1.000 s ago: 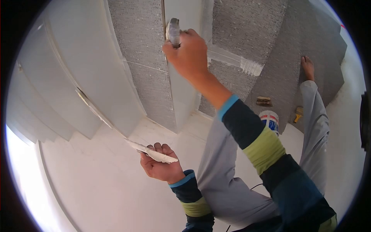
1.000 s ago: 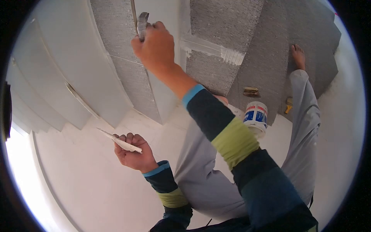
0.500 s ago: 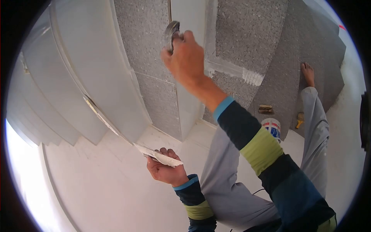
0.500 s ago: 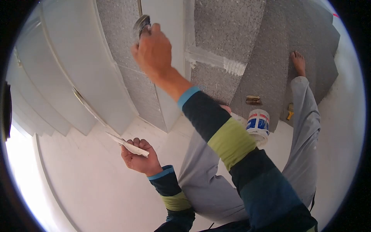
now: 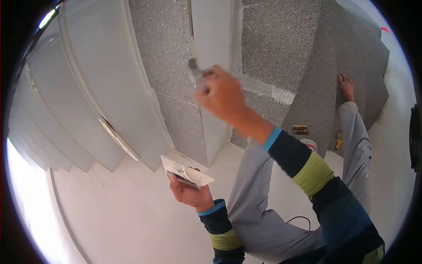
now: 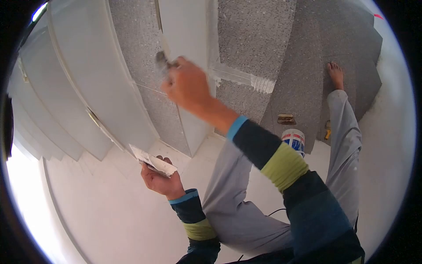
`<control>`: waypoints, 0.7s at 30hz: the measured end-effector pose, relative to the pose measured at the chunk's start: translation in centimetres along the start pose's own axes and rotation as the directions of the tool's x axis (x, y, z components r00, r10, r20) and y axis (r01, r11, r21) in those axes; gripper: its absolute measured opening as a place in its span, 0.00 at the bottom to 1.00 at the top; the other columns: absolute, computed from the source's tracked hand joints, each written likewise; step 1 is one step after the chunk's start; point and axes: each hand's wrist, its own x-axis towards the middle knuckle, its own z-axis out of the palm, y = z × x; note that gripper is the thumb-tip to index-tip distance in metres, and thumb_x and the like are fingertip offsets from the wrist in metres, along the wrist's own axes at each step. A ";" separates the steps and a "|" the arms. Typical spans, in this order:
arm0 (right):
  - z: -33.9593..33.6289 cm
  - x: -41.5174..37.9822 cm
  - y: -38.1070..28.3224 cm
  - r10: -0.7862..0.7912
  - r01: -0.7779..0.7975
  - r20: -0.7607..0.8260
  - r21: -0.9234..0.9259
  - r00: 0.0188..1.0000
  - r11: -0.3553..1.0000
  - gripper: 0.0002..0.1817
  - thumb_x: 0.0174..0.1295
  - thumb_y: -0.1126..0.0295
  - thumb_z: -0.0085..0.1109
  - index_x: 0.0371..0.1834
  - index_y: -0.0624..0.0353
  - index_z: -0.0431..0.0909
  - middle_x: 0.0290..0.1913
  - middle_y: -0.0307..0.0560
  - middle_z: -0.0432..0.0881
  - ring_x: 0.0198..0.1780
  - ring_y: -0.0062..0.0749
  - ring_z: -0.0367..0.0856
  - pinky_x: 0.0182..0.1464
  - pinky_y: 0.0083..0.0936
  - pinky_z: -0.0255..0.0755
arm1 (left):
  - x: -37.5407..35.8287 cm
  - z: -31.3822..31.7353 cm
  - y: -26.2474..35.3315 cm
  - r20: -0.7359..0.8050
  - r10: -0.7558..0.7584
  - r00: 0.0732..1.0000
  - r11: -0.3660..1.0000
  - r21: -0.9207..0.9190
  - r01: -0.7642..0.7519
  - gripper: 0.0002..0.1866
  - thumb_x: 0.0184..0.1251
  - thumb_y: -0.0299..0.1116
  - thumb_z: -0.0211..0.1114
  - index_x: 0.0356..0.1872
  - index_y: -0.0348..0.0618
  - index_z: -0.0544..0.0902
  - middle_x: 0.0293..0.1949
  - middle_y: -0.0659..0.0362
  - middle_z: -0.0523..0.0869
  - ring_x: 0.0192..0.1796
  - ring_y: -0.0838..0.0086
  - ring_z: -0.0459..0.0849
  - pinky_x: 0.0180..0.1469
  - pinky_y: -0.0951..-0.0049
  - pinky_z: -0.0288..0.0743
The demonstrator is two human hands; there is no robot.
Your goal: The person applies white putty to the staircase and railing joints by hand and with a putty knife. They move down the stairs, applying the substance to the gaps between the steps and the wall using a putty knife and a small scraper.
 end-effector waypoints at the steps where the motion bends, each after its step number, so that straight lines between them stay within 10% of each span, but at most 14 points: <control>1: -0.3 0.2 1.3 -0.007 0.011 -0.096 0.045 0.995 0.999 0.10 0.45 0.70 0.58 0.30 0.64 0.79 0.32 0.51 0.75 0.35 0.43 0.76 0.37 0.38 0.72 | 0.0 0.1 0.0 -0.001 0.005 1.000 1.000 -0.002 -0.005 0.13 0.63 0.40 0.51 0.41 0.45 0.74 0.30 0.65 0.77 0.29 0.76 0.74 0.30 0.75 0.66; 11: -0.7 9.3 7.1 -0.438 0.418 -0.216 -0.131 0.873 0.899 0.19 0.48 0.70 0.57 0.46 0.57 0.76 0.44 0.59 0.78 0.49 0.54 0.74 0.48 0.39 0.68 | 0.1 -1.9 -0.8 -0.038 -0.010 0.999 1.000 0.015 0.011 0.13 0.62 0.41 0.51 0.43 0.46 0.74 0.32 0.65 0.78 0.31 0.76 0.76 0.30 0.75 0.65; 21: 3.5 -3.6 6.1 -0.344 0.343 -0.051 -0.033 0.938 0.939 0.18 0.44 0.79 0.54 0.43 0.60 0.78 0.39 0.48 0.77 0.44 0.42 0.72 0.44 0.35 0.72 | 0.3 -2.9 -1.4 0.077 -0.083 0.994 0.992 0.104 0.074 0.20 0.64 0.38 0.48 0.53 0.40 0.69 0.48 0.57 0.75 0.51 0.67 0.76 0.53 0.68 0.71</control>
